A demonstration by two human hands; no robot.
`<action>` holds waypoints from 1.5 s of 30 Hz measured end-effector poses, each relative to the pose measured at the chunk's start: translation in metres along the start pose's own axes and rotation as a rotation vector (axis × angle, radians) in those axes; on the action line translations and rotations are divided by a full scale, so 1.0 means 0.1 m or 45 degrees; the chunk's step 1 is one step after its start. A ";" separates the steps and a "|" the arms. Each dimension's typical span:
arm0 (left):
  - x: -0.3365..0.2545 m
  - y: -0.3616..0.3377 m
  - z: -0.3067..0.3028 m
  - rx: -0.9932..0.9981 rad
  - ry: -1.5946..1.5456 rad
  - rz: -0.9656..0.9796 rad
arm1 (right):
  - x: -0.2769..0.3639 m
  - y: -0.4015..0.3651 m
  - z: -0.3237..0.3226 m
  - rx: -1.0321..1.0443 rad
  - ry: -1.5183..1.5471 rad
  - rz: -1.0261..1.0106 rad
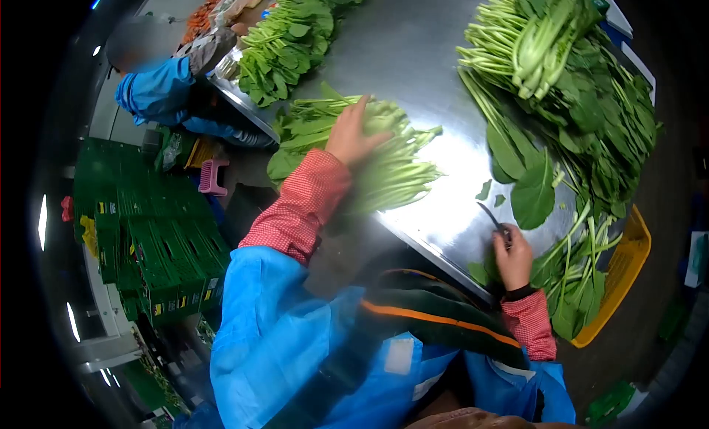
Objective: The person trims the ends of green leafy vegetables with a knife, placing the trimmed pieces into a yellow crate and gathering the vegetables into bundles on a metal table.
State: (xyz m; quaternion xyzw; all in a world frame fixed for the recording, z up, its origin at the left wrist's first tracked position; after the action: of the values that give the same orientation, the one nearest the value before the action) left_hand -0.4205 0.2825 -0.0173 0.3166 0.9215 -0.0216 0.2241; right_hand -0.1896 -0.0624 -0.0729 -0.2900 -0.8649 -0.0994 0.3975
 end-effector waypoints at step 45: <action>1.67 1.22 -0.08 0.809 0.034 0.156 | 1.66 0.15 2.15 0.025 1.624 0.965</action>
State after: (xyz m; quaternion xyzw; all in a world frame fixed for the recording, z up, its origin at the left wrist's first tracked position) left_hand -0.4686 0.4773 -0.0687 0.4258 0.8506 -0.2907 0.1028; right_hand -0.4022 0.1060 -0.0927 -0.4511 -0.3075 -0.0969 0.8322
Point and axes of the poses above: each hand's wrist, its own y-axis towards the middle knuckle, its own z-axis out of the palm, x = y × z, the point moved 1 cm from there along y, towards the middle knuckle
